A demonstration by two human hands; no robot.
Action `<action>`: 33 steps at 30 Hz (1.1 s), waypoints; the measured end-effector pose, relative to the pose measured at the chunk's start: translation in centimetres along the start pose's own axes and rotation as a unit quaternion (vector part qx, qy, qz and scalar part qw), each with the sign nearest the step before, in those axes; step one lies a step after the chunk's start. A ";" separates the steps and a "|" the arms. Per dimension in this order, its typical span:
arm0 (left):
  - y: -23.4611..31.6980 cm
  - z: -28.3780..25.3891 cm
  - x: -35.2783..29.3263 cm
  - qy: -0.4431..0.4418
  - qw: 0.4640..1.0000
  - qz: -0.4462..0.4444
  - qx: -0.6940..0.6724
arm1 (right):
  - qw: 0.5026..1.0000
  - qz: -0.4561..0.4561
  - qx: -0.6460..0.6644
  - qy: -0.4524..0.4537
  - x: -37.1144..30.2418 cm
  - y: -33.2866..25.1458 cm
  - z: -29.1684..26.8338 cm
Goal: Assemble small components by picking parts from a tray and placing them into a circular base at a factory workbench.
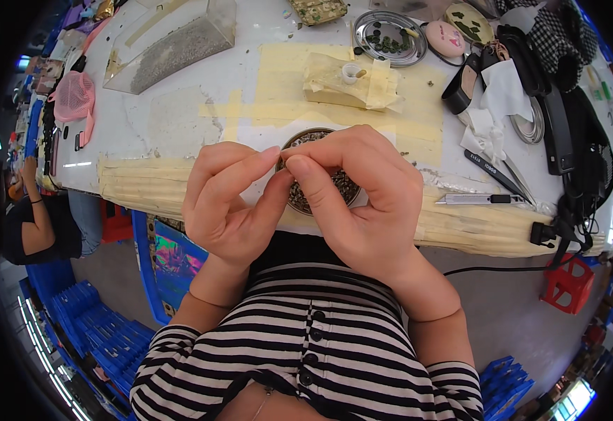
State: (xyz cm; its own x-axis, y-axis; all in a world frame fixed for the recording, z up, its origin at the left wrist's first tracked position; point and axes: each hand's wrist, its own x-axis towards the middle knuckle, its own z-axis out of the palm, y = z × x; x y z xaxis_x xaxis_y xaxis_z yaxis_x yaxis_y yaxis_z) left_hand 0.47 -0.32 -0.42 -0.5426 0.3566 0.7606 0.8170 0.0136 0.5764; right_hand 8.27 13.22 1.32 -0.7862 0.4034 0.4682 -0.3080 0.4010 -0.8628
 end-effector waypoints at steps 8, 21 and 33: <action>-0.3 -0.4 0.2 -0.032 0.999 -0.001 -0.037 | 0.997 0.062 0.030 -0.026 -0.1 -0.2 -0.2; -0.5 -0.2 -0.2 -0.001 0.997 -0.058 -0.046 | 1.000 -0.003 0.000 -0.004 -0.2 -0.1 -0.2; -0.5 -0.2 0.0 -0.002 0.996 -0.074 -0.059 | 0.974 -0.162 -0.159 0.016 0.0 0.1 0.1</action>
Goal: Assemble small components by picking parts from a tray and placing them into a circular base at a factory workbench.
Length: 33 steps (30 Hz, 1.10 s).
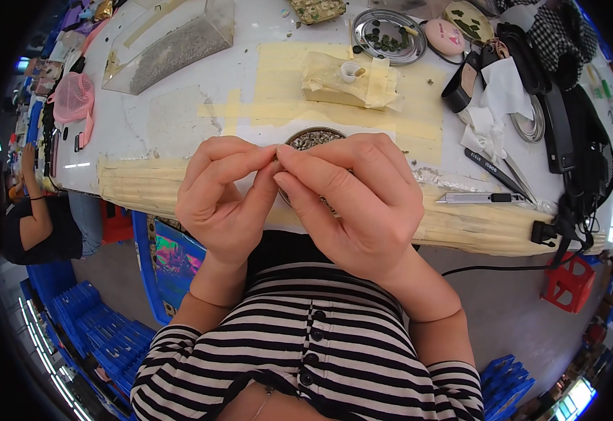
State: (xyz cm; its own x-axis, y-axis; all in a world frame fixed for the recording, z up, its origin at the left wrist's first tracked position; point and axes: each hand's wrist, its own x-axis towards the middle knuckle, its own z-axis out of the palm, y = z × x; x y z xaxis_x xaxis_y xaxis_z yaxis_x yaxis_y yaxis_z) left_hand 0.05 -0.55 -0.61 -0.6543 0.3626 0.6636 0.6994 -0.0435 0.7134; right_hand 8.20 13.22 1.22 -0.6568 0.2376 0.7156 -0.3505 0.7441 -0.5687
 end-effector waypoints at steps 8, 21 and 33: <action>0.3 -0.3 0.1 -0.013 1.000 -0.006 -0.021 | 0.985 0.131 0.111 -0.017 -0.3 -0.1 -0.2; 0.3 -0.3 0.4 -0.032 0.999 -0.020 -0.036 | 0.986 0.130 0.101 -0.017 -0.2 0.3 -0.7; 1.2 -3.1 3.4 -0.128 0.988 -0.056 0.072 | 0.987 0.150 0.064 -0.005 -0.5 1.0 -2.3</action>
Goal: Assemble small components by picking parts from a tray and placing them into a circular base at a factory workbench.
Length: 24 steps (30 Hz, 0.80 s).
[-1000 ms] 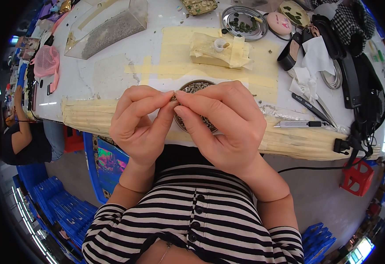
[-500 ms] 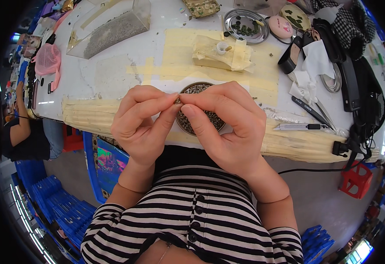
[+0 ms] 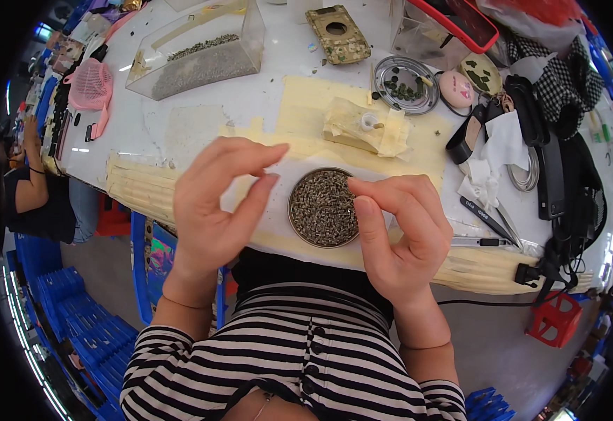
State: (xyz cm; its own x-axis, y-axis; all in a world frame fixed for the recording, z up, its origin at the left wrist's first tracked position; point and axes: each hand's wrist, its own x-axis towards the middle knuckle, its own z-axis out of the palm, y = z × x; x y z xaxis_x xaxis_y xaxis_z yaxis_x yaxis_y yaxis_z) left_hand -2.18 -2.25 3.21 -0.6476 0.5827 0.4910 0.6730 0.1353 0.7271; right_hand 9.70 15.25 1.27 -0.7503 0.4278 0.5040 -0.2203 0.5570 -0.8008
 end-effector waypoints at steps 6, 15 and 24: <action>-4.6 -9.3 7.9 0.022 0.977 0.097 0.186 | 1.000 -0.019 -0.003 -0.019 0.1 0.0 0.2; -11.3 -11.6 16.0 -0.357 0.912 -0.146 0.137 | 0.999 -0.048 -0.017 -0.021 0.2 -0.2 0.4; -10.5 -10.9 17.0 -0.475 0.830 -0.210 0.205 | 0.997 -0.060 -0.029 -0.036 0.2 -0.3 0.9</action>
State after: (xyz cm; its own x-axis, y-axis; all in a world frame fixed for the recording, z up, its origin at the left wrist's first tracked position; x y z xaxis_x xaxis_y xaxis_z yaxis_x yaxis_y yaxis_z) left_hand -24.19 -2.51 9.12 -0.4121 0.7576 -0.5061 0.6502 0.6337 0.4192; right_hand 9.11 14.55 1.29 -0.7636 0.3056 0.5687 -0.2761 0.6417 -0.7156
